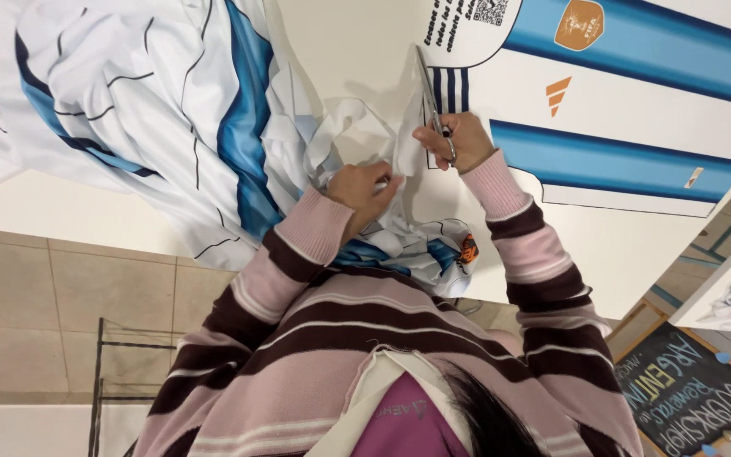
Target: The person uses scissors to cut a large piece of white and blue striped fabric, which appears to be a soccer jersey, laid out on a white table. They carefully follow the printed outlines of the jersey, cutting around the sleeves, collar, and body sections.
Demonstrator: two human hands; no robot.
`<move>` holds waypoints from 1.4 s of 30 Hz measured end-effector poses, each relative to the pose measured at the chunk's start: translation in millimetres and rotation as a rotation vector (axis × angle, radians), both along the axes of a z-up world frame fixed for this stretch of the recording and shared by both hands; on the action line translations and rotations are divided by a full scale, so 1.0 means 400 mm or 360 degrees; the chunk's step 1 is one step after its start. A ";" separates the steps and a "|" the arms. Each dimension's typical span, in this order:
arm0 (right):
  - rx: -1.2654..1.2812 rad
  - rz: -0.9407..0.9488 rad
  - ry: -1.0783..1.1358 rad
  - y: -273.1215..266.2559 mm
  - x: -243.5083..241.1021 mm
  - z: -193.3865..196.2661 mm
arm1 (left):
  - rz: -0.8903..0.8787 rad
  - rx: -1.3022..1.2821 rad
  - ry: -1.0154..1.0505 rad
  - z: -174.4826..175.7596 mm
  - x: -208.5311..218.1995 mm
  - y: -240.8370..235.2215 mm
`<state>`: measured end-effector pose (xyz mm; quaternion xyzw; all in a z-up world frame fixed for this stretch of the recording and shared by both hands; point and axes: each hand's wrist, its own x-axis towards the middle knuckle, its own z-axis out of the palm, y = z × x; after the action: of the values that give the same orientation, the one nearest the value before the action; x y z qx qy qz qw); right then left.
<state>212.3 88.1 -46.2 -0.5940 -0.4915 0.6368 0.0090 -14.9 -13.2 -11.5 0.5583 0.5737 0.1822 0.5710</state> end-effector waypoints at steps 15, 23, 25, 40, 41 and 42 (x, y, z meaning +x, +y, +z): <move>0.1422 -0.1063 -0.0711 -0.170 0.629 -0.039 | -0.0201 0.1523 0.0967 0.224 -0.186 0.258; 0.1513 -0.1364 -0.1021 -0.214 0.635 -0.102 | -0.1010 0.1098 0.1202 -0.130 0.436 0.691; 0.1705 -0.1155 -0.1270 -0.188 0.596 -0.114 | -0.1077 0.1182 0.1260 -0.164 0.469 0.728; 0.2177 -0.0626 -0.1113 0.355 0.434 -0.113 | -0.0169 0.1168 0.1399 -0.204 0.071 0.728; 0.2191 -0.0532 -0.1092 0.361 0.446 -0.118 | -0.0101 0.1108 0.1453 -0.206 0.083 0.699; 0.2204 -0.0439 -0.1070 0.367 0.457 -0.123 | -0.0033 0.1047 0.1506 -0.208 0.095 0.669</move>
<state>395.1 234.7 -95.5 -0.6699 -0.6749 -0.0359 0.3072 23.0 254.3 -94.8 0.7327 0.6744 0.0759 0.0503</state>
